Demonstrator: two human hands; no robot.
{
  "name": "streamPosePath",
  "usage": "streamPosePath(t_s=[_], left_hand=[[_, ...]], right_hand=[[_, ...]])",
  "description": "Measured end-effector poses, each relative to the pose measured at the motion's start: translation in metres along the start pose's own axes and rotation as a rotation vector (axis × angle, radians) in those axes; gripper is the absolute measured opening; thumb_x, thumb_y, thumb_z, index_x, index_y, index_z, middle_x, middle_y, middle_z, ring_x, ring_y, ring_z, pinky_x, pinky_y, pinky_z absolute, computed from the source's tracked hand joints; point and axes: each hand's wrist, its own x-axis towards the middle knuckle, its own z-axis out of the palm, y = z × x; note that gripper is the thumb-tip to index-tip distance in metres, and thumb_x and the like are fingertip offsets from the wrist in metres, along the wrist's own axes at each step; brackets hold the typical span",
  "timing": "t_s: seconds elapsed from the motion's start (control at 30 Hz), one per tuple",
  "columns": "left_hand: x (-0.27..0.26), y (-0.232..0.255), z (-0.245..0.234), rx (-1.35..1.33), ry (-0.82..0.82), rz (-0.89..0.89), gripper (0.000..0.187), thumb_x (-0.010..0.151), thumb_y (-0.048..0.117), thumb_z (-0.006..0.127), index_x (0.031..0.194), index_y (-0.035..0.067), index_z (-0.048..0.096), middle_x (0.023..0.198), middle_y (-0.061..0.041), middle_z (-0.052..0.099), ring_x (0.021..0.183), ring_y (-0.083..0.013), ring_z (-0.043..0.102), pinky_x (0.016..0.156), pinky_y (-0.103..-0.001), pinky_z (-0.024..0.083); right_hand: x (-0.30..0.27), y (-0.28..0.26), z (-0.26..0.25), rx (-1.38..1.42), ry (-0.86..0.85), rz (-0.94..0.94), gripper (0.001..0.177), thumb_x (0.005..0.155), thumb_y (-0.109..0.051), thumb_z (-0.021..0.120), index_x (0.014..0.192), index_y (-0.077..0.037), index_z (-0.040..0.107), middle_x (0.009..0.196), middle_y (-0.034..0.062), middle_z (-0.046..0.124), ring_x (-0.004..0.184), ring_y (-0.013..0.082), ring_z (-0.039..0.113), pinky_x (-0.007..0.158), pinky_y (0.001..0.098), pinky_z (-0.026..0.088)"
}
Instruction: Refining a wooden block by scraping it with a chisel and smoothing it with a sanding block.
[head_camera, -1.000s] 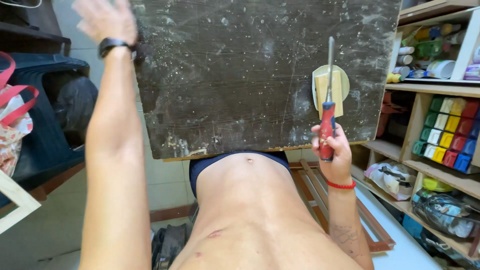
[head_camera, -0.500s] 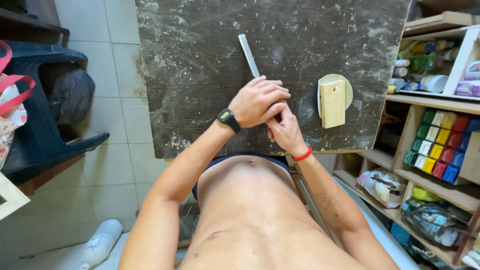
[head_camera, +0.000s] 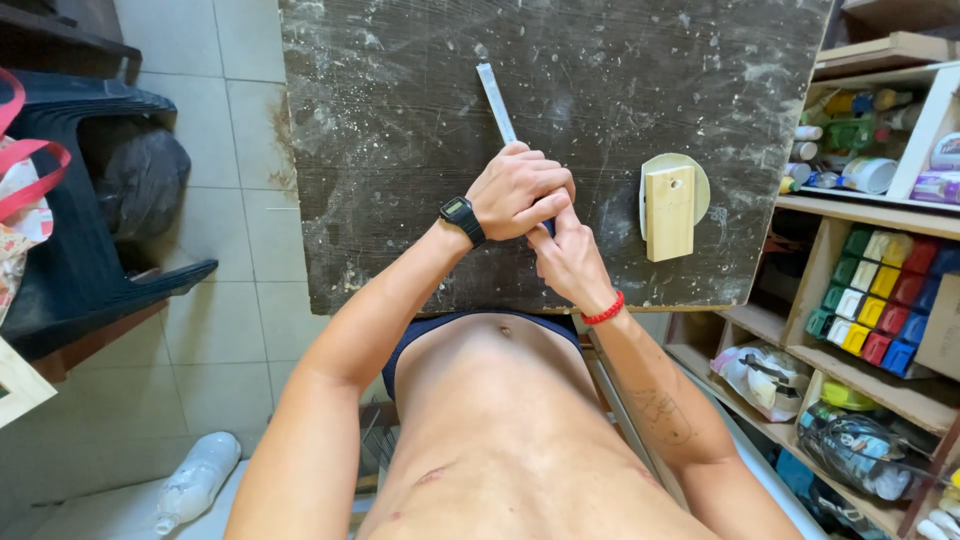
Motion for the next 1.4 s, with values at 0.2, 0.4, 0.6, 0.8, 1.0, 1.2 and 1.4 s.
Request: streamPosePath(t_s=[0.2,0.4,0.6,0.8,1.0,1.2,1.4], left_hand=[[0.008,0.004,-0.002,-0.042,0.05,0.022,0.04,0.105,0.046,0.033,0.08,0.019,0.051,0.071,0.0,0.051,0.071,-0.0224,0.058,0.072,-0.034,0.04],[0.005,-0.003,0.003,-0.021,0.063,0.024,0.039,0.105,0.047,0.034,0.08,0.021,0.05,0.071,0.002,0.05,0.07,-0.0198,0.058,0.071,-0.032,0.04],[0.008,-0.009,0.001,-0.063,0.063,0.017,0.04,0.105,0.047,0.032,0.08,0.021,0.051,0.07,0.002,0.049,0.068,-0.02,0.056,0.071,-0.032,0.038],[0.007,-0.009,0.0,-0.061,0.065,-0.006,0.039,0.104,0.044,0.034,0.078,0.021,0.05,0.069,0.002,0.048,0.068,-0.0201,0.056,0.07,-0.032,0.038],[0.008,-0.007,0.002,-0.053,0.085,0.0,0.037,0.104,0.043,0.036,0.078,0.02,0.05,0.069,0.0,0.049,0.068,-0.0218,0.055,0.071,-0.033,0.038],[0.008,0.001,0.004,-0.064,0.087,-0.014,0.041,0.104,0.049,0.032,0.081,0.02,0.051,0.071,0.001,0.049,0.068,-0.0201,0.056,0.072,-0.033,0.038],[0.008,-0.003,0.005,-0.084,0.088,-0.004,0.039,0.103,0.047,0.035,0.08,0.02,0.051,0.071,0.0,0.051,0.07,-0.022,0.057,0.072,-0.034,0.039]], right_hand=[[0.0,-0.007,-0.004,0.012,0.001,0.021,0.026,0.09,-0.028,0.049,0.088,-0.003,0.055,0.044,0.0115,0.057,0.035,0.0231,0.057,0.038,0.0334,0.046],[0.008,0.006,0.001,0.012,-0.007,0.004,0.027,0.09,-0.027,0.048,0.093,-0.001,0.055,0.046,0.0133,0.057,0.036,0.0244,0.057,0.038,0.036,0.045],[0.005,-0.016,-0.003,0.006,0.004,-0.005,0.025,0.09,-0.024,0.048,0.098,-0.001,0.052,0.046,0.013,0.056,0.035,0.0233,0.056,0.038,0.034,0.046],[0.006,-0.015,-0.002,-0.006,0.0,0.007,0.029,0.089,-0.027,0.048,0.1,-0.001,0.053,0.046,0.0133,0.057,0.035,0.0235,0.055,0.037,0.0341,0.046],[0.009,-0.015,-0.004,-0.01,-0.016,0.005,0.027,0.089,-0.026,0.048,0.092,0.0,0.055,0.046,0.0142,0.057,0.035,0.0234,0.057,0.036,0.0335,0.046],[0.009,0.0,-0.009,-0.04,-0.042,0.042,0.027,0.09,-0.026,0.048,0.096,-0.001,0.054,0.046,0.0148,0.058,0.035,0.0254,0.058,0.036,0.0358,0.047],[0.002,-0.017,-0.011,-0.022,-0.053,0.024,0.025,0.09,-0.025,0.048,0.089,0.0,0.052,0.046,0.0154,0.057,0.036,0.0264,0.058,0.038,0.0366,0.046]])
